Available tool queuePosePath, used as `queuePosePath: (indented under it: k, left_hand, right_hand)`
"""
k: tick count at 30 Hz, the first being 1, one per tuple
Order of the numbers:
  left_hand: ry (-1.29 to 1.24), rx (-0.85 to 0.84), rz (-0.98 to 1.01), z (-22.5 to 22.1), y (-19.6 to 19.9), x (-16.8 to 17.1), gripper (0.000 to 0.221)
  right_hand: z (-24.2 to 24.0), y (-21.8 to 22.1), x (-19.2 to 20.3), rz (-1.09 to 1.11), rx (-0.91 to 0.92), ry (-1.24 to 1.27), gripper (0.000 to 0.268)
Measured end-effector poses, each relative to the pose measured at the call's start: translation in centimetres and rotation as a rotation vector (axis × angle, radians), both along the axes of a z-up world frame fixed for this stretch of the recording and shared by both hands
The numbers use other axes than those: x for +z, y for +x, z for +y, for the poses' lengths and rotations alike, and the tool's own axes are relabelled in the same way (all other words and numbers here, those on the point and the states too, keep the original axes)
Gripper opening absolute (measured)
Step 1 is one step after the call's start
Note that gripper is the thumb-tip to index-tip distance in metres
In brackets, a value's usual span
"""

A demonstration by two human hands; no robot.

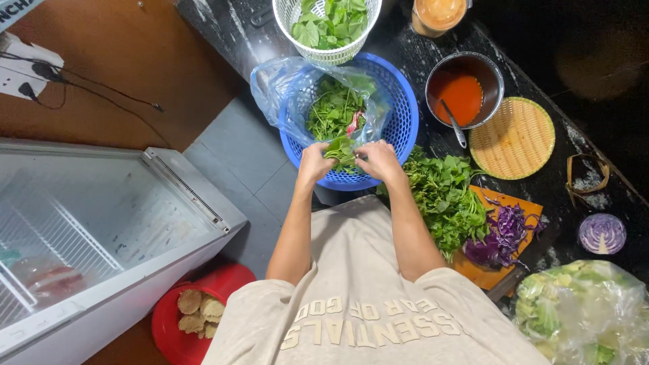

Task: The person stands at a kitchen counter and repeatedly picks up bunches of leafy greens, plucks the leaves from the stems, and places the leaves into a white colander. The stems are discarded into a blue basket. The person continues this process for the duration of the clip.

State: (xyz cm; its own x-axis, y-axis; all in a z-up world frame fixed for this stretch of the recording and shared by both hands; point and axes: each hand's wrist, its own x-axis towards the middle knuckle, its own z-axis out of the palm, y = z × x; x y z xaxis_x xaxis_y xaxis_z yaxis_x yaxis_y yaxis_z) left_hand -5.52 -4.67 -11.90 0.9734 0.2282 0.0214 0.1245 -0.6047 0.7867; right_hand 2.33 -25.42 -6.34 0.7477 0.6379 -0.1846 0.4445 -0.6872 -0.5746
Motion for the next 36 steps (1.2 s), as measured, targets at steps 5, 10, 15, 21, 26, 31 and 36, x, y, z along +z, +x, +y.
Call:
queuePosePath:
  k: [5, 10, 15, 21, 26, 31, 36]
  left_hand:
    - [-0.179, 0.058, 0.261, -1.1, -0.3, 2.2, 0.030]
    - [-1.091, 0.145, 0.231, -1.3, 0.6, -2.7, 0.033]
    - [-0.907, -0.129, -0.017, -1.7, 1.8, 4.6, 0.040]
    - [-0.781, -0.152, -0.166, -0.4, 1.5, 5.7, 0.042]
    - [-0.556, -0.059, -0.022, 0.9, 1.1, 6.2, 0.038]
    - [-0.719, -0.082, 0.009, 0.8, 1.2, 9.3, 0.025]
    - [-1.115, 0.100, -0.059, 1.2, 2.0, 9.4, 0.015]
  right_hand:
    - [-0.6, -0.5, -0.3, -0.012, 0.017, 0.101, 0.029]
    - [0.6, -0.1, 2.4, 0.195, -0.166, 0.435, 0.024]
    - [2.6, -0.8, 3.1, 0.351, -0.101, 0.660, 0.025]
    - [3.6, -1.4, 3.2, 0.359, -0.145, 0.711, 0.026]
    - [5.2, -1.5, 6.6, 0.342, -0.288, 1.005, 0.030]
    - [5.9, -1.0, 7.9, 0.326, -0.348, 1.135, 0.038]
    - [6.2, 0.2, 2.2, 0.325, -0.468, 1.064, 0.021]
